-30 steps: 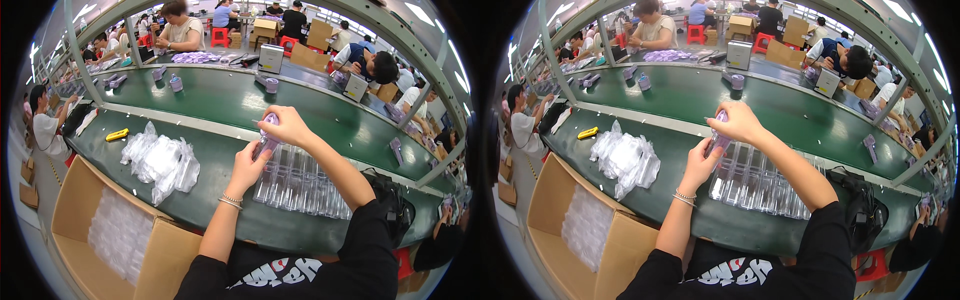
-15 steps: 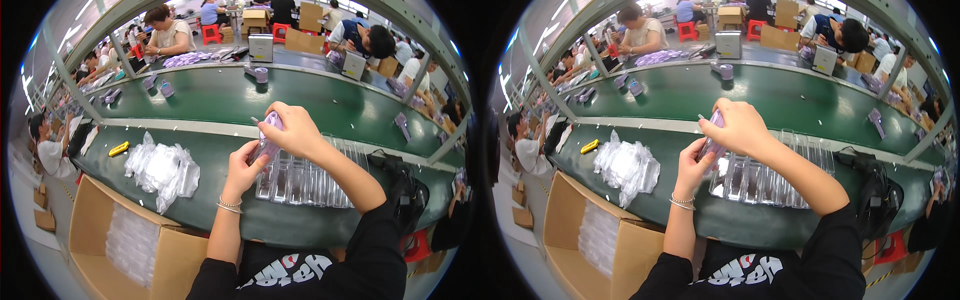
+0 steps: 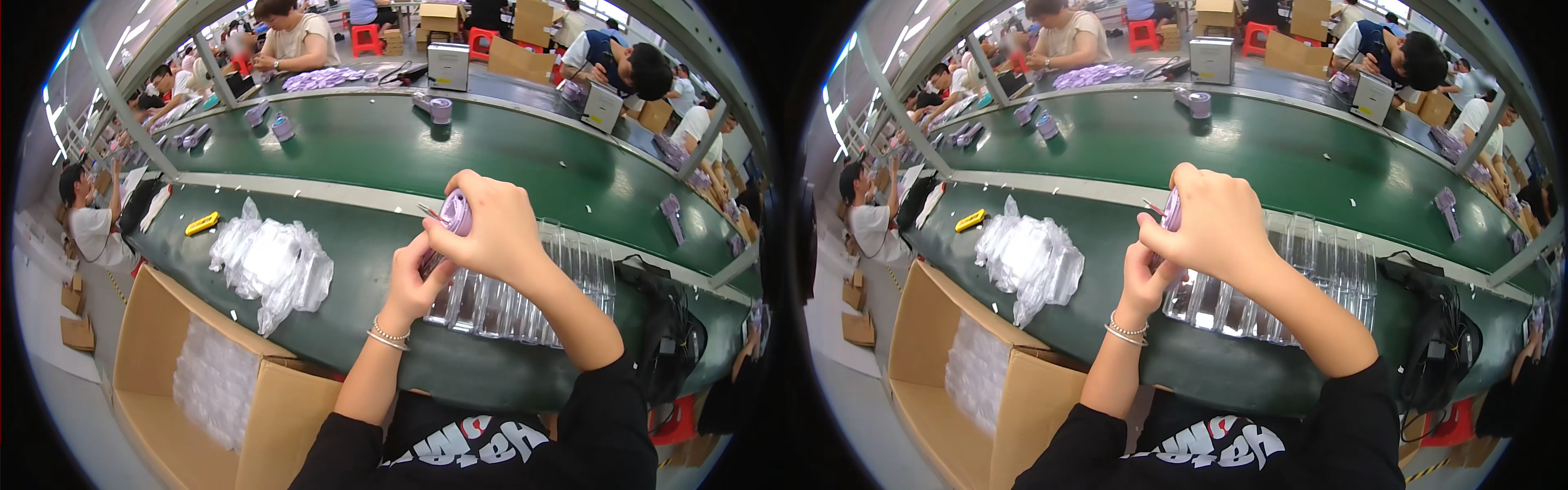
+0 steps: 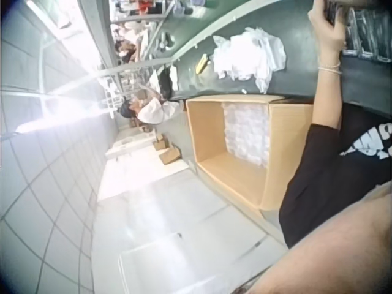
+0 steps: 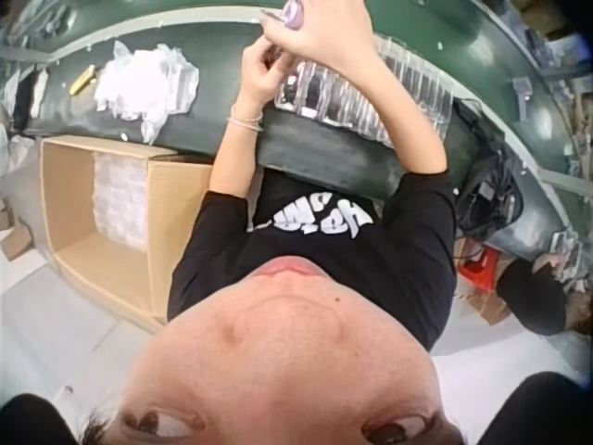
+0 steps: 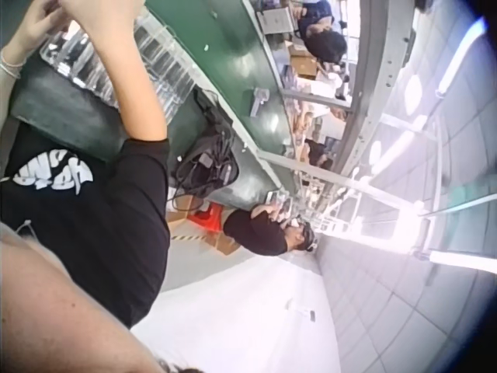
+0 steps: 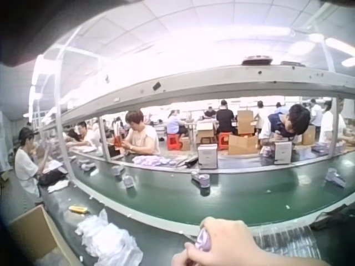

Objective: Assemble electronic components into plastic housings and package them on an assembly line.

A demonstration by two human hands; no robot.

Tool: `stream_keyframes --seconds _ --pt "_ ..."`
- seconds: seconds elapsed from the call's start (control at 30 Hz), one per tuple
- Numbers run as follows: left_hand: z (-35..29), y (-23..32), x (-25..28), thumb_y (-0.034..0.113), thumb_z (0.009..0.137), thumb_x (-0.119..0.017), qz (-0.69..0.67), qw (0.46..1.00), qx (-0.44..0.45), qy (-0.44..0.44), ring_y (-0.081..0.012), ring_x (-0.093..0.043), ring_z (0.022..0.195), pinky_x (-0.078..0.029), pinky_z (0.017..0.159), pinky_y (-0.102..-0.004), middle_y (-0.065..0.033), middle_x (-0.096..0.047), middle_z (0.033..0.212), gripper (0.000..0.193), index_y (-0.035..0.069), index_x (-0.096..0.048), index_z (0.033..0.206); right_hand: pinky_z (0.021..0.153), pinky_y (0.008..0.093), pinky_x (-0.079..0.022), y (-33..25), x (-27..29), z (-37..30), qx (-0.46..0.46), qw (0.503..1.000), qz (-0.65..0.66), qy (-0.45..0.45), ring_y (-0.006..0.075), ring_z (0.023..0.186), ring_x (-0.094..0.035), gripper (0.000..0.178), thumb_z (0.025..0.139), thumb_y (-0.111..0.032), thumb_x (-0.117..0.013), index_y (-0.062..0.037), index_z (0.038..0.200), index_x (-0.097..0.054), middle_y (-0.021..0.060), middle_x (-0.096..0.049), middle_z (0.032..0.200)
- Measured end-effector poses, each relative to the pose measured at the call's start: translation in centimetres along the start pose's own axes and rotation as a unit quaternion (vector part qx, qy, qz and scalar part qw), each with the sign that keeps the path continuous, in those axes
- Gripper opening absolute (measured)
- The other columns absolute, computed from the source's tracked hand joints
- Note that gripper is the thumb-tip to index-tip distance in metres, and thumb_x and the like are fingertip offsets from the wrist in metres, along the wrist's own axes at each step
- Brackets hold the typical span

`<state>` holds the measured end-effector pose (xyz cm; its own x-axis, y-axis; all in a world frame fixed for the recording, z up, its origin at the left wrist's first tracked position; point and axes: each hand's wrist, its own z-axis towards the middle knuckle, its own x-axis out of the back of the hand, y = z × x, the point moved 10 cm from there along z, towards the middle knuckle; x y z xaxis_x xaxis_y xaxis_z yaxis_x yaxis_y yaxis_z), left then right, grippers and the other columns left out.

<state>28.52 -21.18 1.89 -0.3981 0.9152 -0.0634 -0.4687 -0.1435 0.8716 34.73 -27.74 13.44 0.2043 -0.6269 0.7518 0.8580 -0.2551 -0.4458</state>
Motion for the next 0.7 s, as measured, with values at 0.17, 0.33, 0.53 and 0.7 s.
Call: stream_keyframes --seconds 0.17,0.33,0.53,0.7 --pt "-0.2 -0.7 0.2 0.032 0.086 -0.057 -0.123 0.992 -0.02 0.025 -0.0105 -0.059 0.077 -0.048 0.057 -0.0206 -0.0074 -0.058 0.098 0.047 -0.003 -0.05 0.115 0.06 0.0402 -0.051 -1.7 1.0 -0.2 0.034 0.999 -0.008 0.03 0.0338 0.064 -0.064 0.044 0.065 -0.04 -0.068 0.0009 0.08 -0.061 0.0192 -0.062 0.068" --pt "0.2 -1.0 3.1 0.037 0.089 -0.049 -0.409 0.908 -0.017 0.095 -0.0248 -0.064 0.09 -0.056 0.07 -0.029 -0.0155 -0.053 0.122 0.059 0.001 -0.038 0.134 0.062 0.0322 -0.05 3.6 2.3 0.2 -0.063 0.978 0.18 0.086 0.0189 0.066 -0.064 0.04 0.077 -0.035 -0.068 0.0023 0.089 -0.062 0.0134 -0.064 0.071" --pt "-0.6 -2.1 5.5 0.008 0.091 -0.058 -0.256 0.928 0.032 0.269 -0.0193 -0.067 0.083 -0.055 0.069 -0.0222 -0.0102 -0.063 0.108 0.04 0.0 -0.048 0.129 0.071 0.0304 -0.05 2.4 2.1 -1.1 -0.046 0.979 0.18 0.087 0.0184 0.078 -0.062 0.046 0.077 -0.027 -0.07 0.0046 0.105 -0.054 0.0134 -0.064 0.086" --pt "-1.6 -4.8 6.9 0.005 0.086 -0.064 -0.214 0.909 0.122 0.335 -0.0128 -0.065 0.076 -0.051 0.059 -0.0206 -0.008 -0.066 0.097 0.028 -0.002 -0.061 0.113 0.077 0.0385 -0.049 -0.6 0.9 -2.4 0.047 0.992 0.055 0.106 0.0347 0.086 -0.062 0.055 0.076 -0.032 -0.072 0.0057 0.11 -0.05 0.0203 -0.06 0.098"
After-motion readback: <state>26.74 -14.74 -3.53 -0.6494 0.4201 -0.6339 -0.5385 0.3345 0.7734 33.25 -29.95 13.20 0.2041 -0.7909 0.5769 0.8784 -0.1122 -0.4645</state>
